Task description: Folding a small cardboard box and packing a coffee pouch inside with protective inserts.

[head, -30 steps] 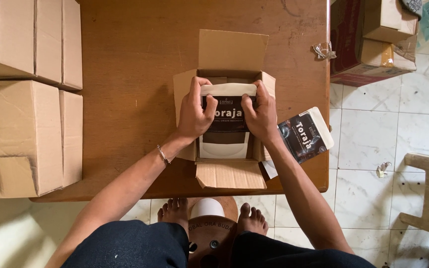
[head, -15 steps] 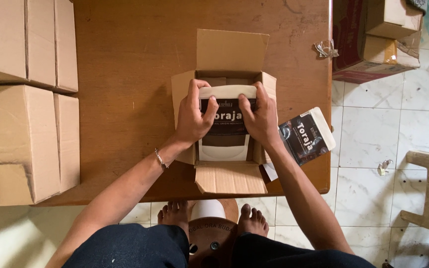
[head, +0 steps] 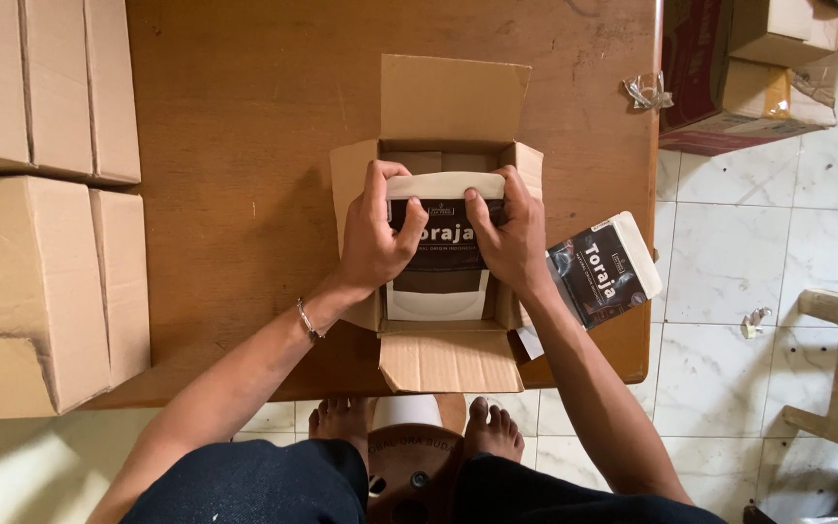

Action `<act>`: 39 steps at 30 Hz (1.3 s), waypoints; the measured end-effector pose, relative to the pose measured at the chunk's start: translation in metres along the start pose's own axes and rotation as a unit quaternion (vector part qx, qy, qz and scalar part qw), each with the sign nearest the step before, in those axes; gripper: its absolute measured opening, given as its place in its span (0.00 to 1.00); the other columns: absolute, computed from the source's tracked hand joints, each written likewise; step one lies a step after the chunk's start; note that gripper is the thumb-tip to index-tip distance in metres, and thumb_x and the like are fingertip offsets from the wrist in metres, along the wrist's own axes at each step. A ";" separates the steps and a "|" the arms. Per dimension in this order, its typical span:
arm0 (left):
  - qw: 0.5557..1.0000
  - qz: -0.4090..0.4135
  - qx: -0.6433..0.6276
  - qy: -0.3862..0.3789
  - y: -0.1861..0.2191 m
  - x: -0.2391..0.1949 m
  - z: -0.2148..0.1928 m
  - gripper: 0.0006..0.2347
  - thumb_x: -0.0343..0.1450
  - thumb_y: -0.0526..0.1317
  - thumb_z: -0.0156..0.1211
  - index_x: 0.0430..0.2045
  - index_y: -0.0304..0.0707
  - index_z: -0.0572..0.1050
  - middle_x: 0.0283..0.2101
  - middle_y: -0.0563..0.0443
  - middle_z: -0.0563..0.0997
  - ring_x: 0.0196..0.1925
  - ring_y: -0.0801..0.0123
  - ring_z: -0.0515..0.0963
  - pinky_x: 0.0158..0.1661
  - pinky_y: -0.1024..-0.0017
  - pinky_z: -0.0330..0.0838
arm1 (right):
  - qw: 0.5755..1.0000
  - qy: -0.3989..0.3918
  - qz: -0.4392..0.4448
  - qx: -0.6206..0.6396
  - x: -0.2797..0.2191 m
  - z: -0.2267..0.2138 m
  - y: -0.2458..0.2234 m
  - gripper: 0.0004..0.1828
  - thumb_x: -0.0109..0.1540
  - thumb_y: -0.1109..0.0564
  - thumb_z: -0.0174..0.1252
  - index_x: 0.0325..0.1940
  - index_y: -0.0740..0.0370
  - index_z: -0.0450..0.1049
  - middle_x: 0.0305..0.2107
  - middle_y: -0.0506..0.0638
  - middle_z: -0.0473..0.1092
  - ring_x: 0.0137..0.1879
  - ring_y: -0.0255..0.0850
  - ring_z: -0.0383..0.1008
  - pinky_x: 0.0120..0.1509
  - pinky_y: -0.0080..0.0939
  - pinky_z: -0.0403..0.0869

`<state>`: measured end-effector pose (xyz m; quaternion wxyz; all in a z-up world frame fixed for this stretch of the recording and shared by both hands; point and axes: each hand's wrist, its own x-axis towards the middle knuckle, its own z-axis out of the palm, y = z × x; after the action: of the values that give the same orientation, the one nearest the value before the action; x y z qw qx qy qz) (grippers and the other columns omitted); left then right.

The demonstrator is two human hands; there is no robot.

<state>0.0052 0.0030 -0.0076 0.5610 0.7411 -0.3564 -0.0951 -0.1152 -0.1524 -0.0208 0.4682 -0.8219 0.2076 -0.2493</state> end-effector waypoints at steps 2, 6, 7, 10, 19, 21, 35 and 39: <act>1.000 0.001 -0.001 0.002 0.002 -0.001 0.000 0.07 0.71 0.36 0.51 0.41 0.39 0.66 0.34 0.37 0.76 0.37 0.45 0.82 0.42 0.51 0.76 | 1.000 0.003 -0.003 -0.004 0.002 0.000 -0.004 0.08 0.65 0.53 0.60 0.41 0.58 0.71 0.21 0.59 0.68 0.26 0.50 0.72 0.33 0.46 0.66; 1.000 0.000 0.000 0.005 0.000 -0.001 -0.001 0.08 0.71 0.37 0.54 0.42 0.40 0.66 0.35 0.38 0.77 0.39 0.44 0.83 0.42 0.52 0.77 | 1.000 0.000 -0.014 -0.020 0.005 0.001 -0.007 0.11 0.63 0.53 0.64 0.43 0.58 0.70 0.22 0.61 0.68 0.27 0.54 0.73 0.34 0.48 0.66; 1.000 0.000 0.002 0.004 0.000 -0.003 -0.001 0.08 0.71 0.37 0.54 0.42 0.40 0.66 0.35 0.38 0.77 0.39 0.44 0.83 0.42 0.52 0.77 | 1.000 0.001 -0.013 -0.017 0.002 0.000 -0.006 0.11 0.63 0.53 0.64 0.43 0.58 0.70 0.22 0.61 0.68 0.27 0.54 0.73 0.34 0.48 0.66; 1.000 0.002 -0.006 0.001 0.000 0.001 -0.001 0.08 0.72 0.39 0.52 0.42 0.37 0.66 0.35 0.36 0.77 0.39 0.43 0.82 0.41 0.47 0.77 | 1.000 -0.008 -0.007 -0.009 0.003 -0.002 0.000 0.08 0.65 0.55 0.58 0.43 0.60 0.69 0.22 0.62 0.67 0.27 0.55 0.72 0.34 0.49 0.67; 1.000 0.003 0.002 -0.002 0.007 0.000 -0.003 0.08 0.71 0.38 0.52 0.41 0.38 0.65 0.34 0.36 0.76 0.37 0.41 0.83 0.40 0.47 0.77 | 1.000 -0.015 -0.004 -0.010 -0.001 -0.003 -0.008 0.07 0.65 0.55 0.55 0.45 0.58 0.68 0.22 0.62 0.68 0.28 0.56 0.72 0.35 0.50 0.67; 1.000 -0.002 0.003 0.001 0.004 -0.002 0.000 0.08 0.71 0.38 0.53 0.41 0.38 0.66 0.34 0.37 0.76 0.38 0.42 0.83 0.40 0.48 0.77 | 1.000 -0.013 0.004 -0.009 -0.004 -0.002 -0.001 0.07 0.64 0.56 0.56 0.44 0.58 0.69 0.22 0.62 0.69 0.27 0.57 0.72 0.35 0.51 0.68; 1.000 -0.018 -0.003 0.004 0.003 -0.003 0.002 0.07 0.73 0.40 0.47 0.41 0.38 0.66 0.32 0.38 0.76 0.36 0.46 0.83 0.40 0.51 0.78 | 1.000 -0.023 0.001 -0.021 -0.001 -0.003 -0.008 0.06 0.66 0.55 0.54 0.46 0.57 0.68 0.21 0.64 0.68 0.27 0.62 0.73 0.35 0.54 0.68; 1.000 -0.009 0.010 0.003 0.008 0.002 -0.001 0.08 0.73 0.40 0.49 0.41 0.38 0.66 0.31 0.36 0.77 0.36 0.42 0.83 0.40 0.49 0.77 | 0.999 -0.023 0.004 -0.029 0.003 -0.001 -0.006 0.08 0.65 0.55 0.56 0.47 0.56 0.69 0.21 0.62 0.68 0.28 0.61 0.73 0.35 0.52 0.69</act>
<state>0.0039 0.0020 0.0006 0.5537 0.7501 -0.3489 -0.0949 -0.1129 -0.1522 -0.0144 0.4500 -0.8397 0.2076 -0.2221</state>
